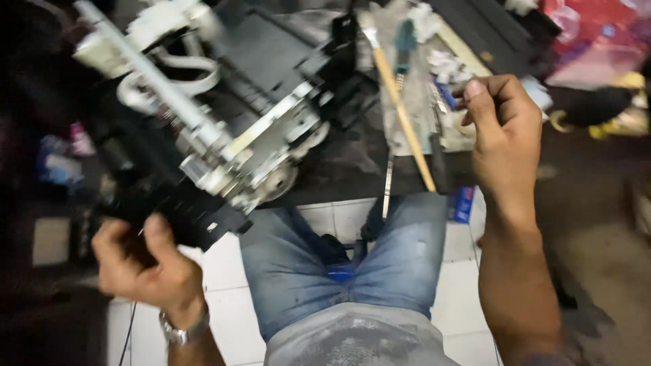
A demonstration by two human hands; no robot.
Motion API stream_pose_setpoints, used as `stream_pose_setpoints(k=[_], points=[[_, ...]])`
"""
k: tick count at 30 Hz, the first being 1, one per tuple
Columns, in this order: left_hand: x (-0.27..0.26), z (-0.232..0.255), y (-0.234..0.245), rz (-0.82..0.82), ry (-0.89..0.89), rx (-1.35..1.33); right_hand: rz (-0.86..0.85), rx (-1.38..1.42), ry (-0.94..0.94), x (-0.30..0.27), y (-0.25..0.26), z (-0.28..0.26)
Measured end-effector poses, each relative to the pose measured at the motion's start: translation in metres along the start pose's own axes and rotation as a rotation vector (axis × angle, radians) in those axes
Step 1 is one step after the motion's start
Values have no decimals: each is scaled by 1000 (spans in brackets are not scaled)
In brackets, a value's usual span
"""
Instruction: The person uses a screwdriver to remove screws from a disassembled electronic device, likely a printer or scanner. They manipulate internal components, including a circuit board and a white plastic housing, while working on a cluttered workbench.
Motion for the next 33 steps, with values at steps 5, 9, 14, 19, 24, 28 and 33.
stream_pose_setpoints(k=[5, 9, 14, 19, 24, 28, 33], points=[[-6, 3, -1, 9, -114, 110, 86, -339, -144, 3, 53, 29], [-10, 16, 3, -58, -92, 138, -2, -430, -199, 18, 73, 33], [-35, -20, -1, -106, 41, 206, -239, -566, -25, 38, 40, 34], [-38, -19, -1, -221, 170, 297, -279, -492, -11, 40, 35, 51], [-33, -12, -7, -214, 232, 229, -162, -410, -89, 53, 56, 60], [-36, -9, -10, -202, 237, 193, -13, -390, 43, 80, 73, 55], [-35, 3, -17, -212, 263, -54, 6, -298, 47, 123, 50, 72]])
Point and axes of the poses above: each hand's wrist, its own x-axis towards the middle knuckle, its own y-axis out of the back of the hand, z = x × y, the point moved 8 cm from there along x, towards the middle knuckle, and after that the axes turned 3 degrees about x, right-handed, at the moved point
